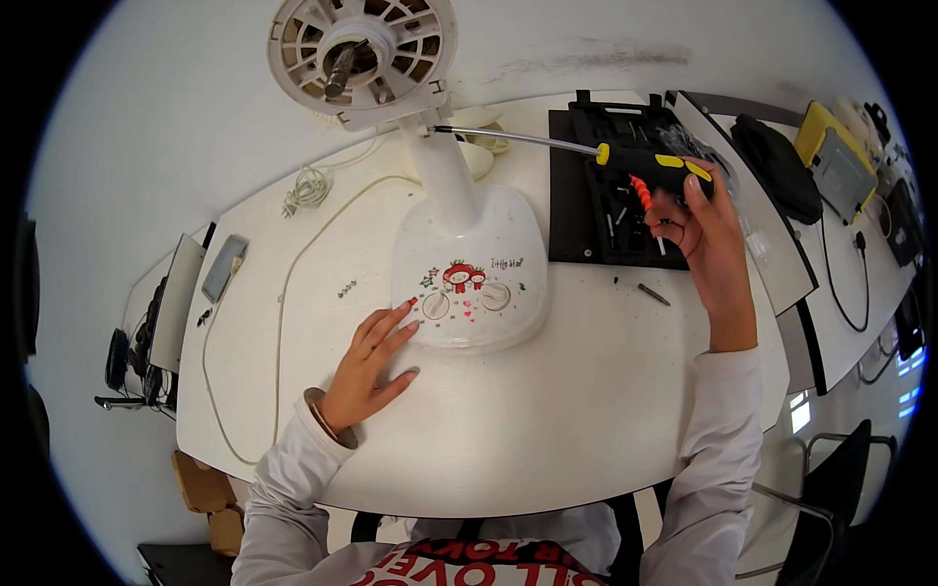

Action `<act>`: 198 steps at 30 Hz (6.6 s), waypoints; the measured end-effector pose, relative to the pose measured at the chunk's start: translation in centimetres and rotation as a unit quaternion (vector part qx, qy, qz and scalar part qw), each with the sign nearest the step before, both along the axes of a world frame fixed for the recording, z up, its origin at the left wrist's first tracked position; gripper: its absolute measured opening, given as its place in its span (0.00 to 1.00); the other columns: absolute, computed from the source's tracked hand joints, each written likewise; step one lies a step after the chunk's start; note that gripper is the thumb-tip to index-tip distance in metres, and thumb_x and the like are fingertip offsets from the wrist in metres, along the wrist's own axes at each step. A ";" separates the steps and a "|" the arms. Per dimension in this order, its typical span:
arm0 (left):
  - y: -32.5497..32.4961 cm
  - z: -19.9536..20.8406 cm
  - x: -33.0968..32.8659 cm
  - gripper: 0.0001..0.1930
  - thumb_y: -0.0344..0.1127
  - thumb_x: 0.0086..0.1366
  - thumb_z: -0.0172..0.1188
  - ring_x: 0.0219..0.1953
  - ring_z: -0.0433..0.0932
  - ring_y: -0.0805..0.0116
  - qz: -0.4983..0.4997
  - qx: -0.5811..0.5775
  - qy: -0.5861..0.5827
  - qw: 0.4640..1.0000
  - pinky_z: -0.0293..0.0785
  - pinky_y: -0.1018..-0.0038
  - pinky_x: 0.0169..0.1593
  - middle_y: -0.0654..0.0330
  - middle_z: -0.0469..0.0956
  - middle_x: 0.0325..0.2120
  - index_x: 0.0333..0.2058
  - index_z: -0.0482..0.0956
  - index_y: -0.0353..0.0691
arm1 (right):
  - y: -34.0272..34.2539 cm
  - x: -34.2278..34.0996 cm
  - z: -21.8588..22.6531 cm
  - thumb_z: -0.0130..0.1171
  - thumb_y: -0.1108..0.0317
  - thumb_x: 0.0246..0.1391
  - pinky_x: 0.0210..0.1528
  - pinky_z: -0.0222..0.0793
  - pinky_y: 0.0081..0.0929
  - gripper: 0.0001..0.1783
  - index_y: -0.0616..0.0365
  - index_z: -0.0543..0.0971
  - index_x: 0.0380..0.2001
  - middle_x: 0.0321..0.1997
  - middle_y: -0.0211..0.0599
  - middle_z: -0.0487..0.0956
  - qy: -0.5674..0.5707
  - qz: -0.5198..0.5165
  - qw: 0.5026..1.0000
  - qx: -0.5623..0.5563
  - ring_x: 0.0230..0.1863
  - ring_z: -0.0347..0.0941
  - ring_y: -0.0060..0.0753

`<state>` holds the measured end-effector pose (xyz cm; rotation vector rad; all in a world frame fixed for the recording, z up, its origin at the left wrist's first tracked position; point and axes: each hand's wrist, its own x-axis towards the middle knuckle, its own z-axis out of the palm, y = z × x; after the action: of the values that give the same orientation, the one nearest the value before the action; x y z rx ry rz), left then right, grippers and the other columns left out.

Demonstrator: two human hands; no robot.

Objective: The person assembles a small white desk fan on a white table using a screwdriver. They attach the fan head to the base, secure it with screws, and then attach the front grille.

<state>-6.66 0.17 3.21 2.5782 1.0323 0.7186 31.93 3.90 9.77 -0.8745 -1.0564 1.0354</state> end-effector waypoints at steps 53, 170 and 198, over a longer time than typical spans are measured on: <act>-2.5 0.3 7.9 0.26 0.43 0.56 0.55 0.44 0.59 0.43 0.263 0.146 0.038 0.953 0.62 0.59 0.47 0.44 0.61 0.43 0.54 0.64 0.45 | 2.5 2.4 4.4 0.49 0.59 0.55 0.23 0.54 0.10 0.20 0.54 0.65 0.49 0.45 0.29 0.65 -0.279 0.021 0.960 0.023 0.32 0.61 0.16; -0.5 -0.8 7.1 0.29 0.46 0.56 0.56 0.58 0.47 0.33 0.180 0.089 0.072 0.977 0.64 0.51 0.51 0.43 0.52 0.57 0.56 0.61 0.48 | 3.4 1.2 4.1 0.44 0.63 0.58 0.27 0.68 0.14 0.24 0.61 0.60 0.56 0.51 0.42 0.65 -0.110 0.056 0.989 0.081 0.49 0.68 0.32; -0.5 -0.9 7.1 0.28 0.45 0.56 0.56 0.57 0.47 0.30 0.174 0.091 0.054 0.979 0.63 0.50 0.51 0.41 0.53 0.56 0.55 0.62 0.46 | 3.4 1.0 3.7 0.44 0.57 0.56 0.21 0.54 0.10 0.18 0.57 0.66 0.45 0.44 0.31 0.66 -0.163 0.046 0.984 0.061 0.32 0.61 0.17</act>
<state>0.46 -0.34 2.27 2.6405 1.5461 0.7940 32.89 7.30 13.43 -0.9195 -1.4325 0.9109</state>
